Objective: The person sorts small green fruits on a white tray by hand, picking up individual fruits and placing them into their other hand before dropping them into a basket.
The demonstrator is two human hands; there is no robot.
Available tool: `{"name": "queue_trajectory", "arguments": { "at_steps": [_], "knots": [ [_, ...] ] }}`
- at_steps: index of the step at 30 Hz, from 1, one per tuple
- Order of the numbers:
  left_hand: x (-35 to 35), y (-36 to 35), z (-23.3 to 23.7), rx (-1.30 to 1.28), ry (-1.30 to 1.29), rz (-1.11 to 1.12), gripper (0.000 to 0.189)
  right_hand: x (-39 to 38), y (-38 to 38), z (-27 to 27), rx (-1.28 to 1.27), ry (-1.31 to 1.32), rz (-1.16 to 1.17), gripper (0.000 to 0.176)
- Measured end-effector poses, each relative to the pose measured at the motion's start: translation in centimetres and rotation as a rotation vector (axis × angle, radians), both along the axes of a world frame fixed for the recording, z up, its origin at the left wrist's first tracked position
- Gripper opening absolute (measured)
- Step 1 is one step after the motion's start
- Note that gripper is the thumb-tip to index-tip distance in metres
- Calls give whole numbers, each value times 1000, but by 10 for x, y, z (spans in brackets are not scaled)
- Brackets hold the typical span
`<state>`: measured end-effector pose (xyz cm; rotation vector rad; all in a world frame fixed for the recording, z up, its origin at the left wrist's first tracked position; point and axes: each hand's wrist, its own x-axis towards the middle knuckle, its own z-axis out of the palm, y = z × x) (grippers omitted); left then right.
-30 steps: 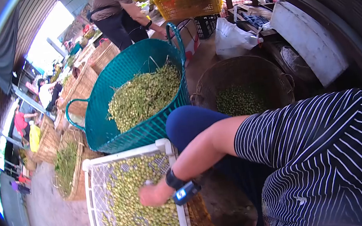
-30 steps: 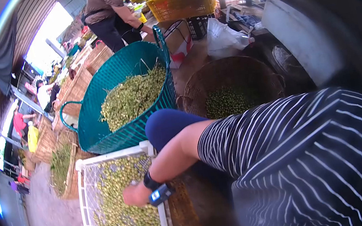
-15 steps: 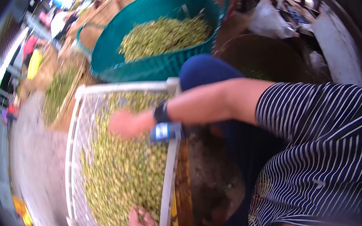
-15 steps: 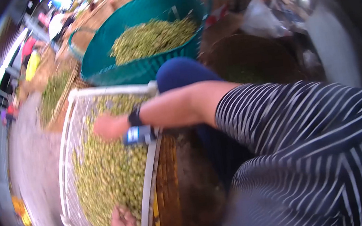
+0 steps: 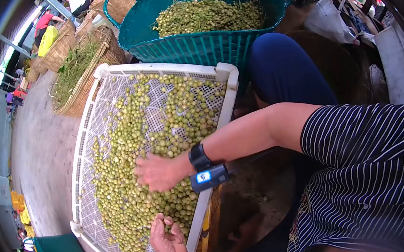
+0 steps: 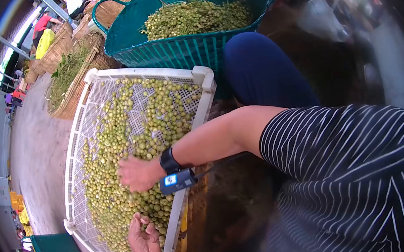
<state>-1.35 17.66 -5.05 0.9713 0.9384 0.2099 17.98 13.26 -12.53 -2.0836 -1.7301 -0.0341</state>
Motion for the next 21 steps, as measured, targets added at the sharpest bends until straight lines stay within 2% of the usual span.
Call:
{"name": "queue_trajectory", "arguments": {
  "at_steps": [1, 3, 4, 5, 8, 10, 11, 13, 21],
  "knots": [
    [0, 1, 0, -3, 0, 2, 17, -8, -1, 2, -3, 0, 2, 26],
    [-3, 5, 1, -36, -35, 10, 17, -20, -6, 7, -46, 163, 215, 21],
    [-4, 5, 2, -42, -34, 17, 17, -23, -13, 9, 91, 154, 217, 15],
    [-5, 5, 4, -36, -35, 23, 18, -21, -12, 14, 84, 157, 224, 15],
    [-4, 4, 9, -29, -43, 35, 18, 18, -6, 38, -19, 124, 17, 7],
    [-3, 1, 12, -28, -52, 33, 17, 65, -8, 52, -160, 150, -208, 13],
    [-2, 0, 14, -26, -44, 33, 18, 91, -7, 48, -155, 126, -300, 10],
    [-2, -2, 16, -27, -44, 37, 18, 134, -12, 31, 14, -23, -479, 10],
    [1, -6, 10, 8, -45, 63, 18, 183, -12, 6, -122, -37, -370, 10]
  ]
}}
